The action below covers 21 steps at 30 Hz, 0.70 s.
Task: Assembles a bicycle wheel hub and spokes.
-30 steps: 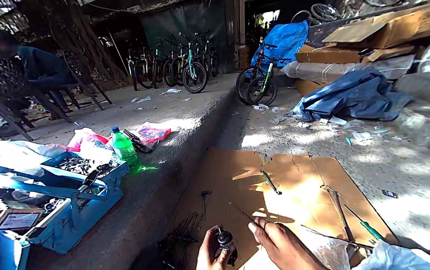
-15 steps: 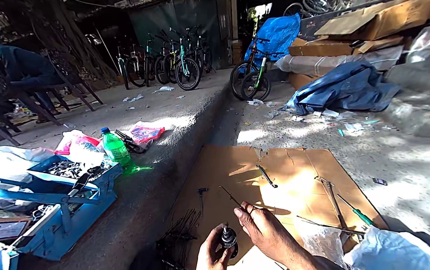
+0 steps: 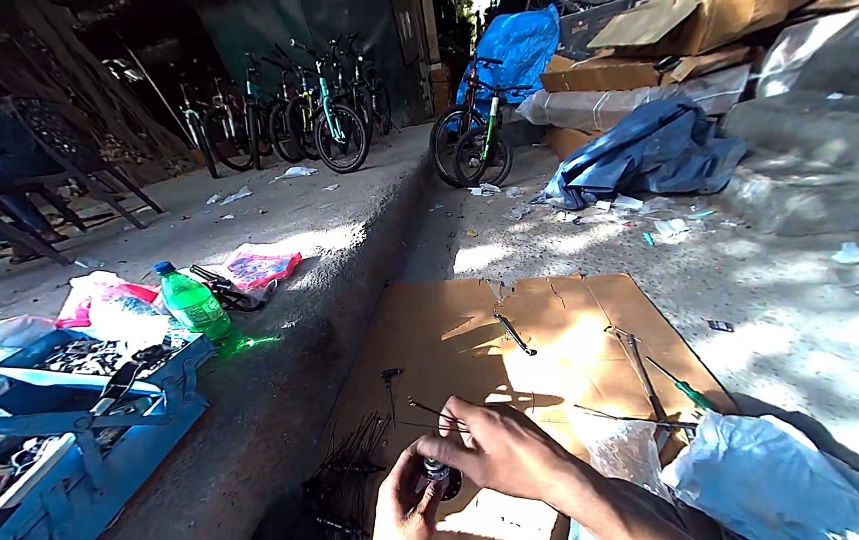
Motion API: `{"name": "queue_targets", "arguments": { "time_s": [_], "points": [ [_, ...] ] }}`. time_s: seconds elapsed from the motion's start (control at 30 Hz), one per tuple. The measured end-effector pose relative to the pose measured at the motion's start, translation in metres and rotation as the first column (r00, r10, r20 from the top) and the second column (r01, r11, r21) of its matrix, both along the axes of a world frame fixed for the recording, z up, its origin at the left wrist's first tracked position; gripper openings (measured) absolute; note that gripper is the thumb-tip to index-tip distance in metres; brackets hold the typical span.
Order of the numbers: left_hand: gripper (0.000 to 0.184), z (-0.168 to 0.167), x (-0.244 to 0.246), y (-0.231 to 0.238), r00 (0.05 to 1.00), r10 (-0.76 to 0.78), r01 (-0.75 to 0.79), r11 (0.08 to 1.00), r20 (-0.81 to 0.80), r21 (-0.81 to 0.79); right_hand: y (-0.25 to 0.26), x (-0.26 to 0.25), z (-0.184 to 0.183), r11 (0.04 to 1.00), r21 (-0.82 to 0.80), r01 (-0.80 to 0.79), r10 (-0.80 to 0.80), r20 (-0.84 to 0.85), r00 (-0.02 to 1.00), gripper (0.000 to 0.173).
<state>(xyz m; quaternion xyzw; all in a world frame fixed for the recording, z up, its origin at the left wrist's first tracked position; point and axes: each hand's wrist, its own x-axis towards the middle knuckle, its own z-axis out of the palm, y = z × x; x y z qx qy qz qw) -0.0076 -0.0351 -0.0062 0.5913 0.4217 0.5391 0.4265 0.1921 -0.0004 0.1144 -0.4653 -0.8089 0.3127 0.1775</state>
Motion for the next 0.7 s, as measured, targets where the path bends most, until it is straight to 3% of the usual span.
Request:
{"name": "queue_targets", "arguments": {
  "time_s": [0.07, 0.13, 0.2, 0.27, 0.47, 0.57, 0.7],
  "points": [
    [0.052, -0.001, -0.003, 0.002, 1.0, 0.009, -0.009, 1.0, 0.029, -0.005, 0.0, 0.014, -0.01, 0.995, -0.095, -0.003, -0.028, -0.327, 0.944, 0.049],
    [0.054, -0.001, -0.004, 0.001, 0.999, 0.021, -0.021, 1.0, 0.043, -0.007, -0.006, 0.016, -0.022, 0.962, -0.27, -0.027, -0.176, -0.698, 0.694, 0.033],
    [0.055, 0.0, -0.002, 0.001, 0.999, 0.011, -0.011, 1.0, 0.051, 0.001, -0.013, 0.018, -0.027, 0.9, -0.424, -0.097, -0.349, -0.837, 0.422, 0.029],
    [0.054, 0.0, 0.0, 0.001, 0.999, 0.002, -0.002, 1.0, 0.043, 0.007, -0.016, 0.022, -0.036, 0.879, -0.463, -0.115, -0.401, -0.848, 0.347, 0.029],
    [0.054, -0.001, 0.003, 0.0, 0.997, 0.035, -0.035, 0.999, 0.074, -0.005, -0.02, 0.022, -0.059, 0.904, -0.368, -0.218, -0.202, -0.817, 0.54, 0.024],
    [0.053, 0.0, 0.003, 0.001, 0.992, 0.076, -0.077, 0.997, 0.098, 0.001, -0.017, 0.019, -0.07, 0.991, -0.134, -0.021, -0.068, -0.623, 0.78, 0.026],
    [0.049, 0.002, 0.004, 0.0, 0.99, 0.105, -0.109, 0.993, 0.094, 0.043, -0.015, 0.015, -0.08, 0.992, -0.017, 0.122, -0.119, -0.383, 0.916, 0.03]
  ]
}}
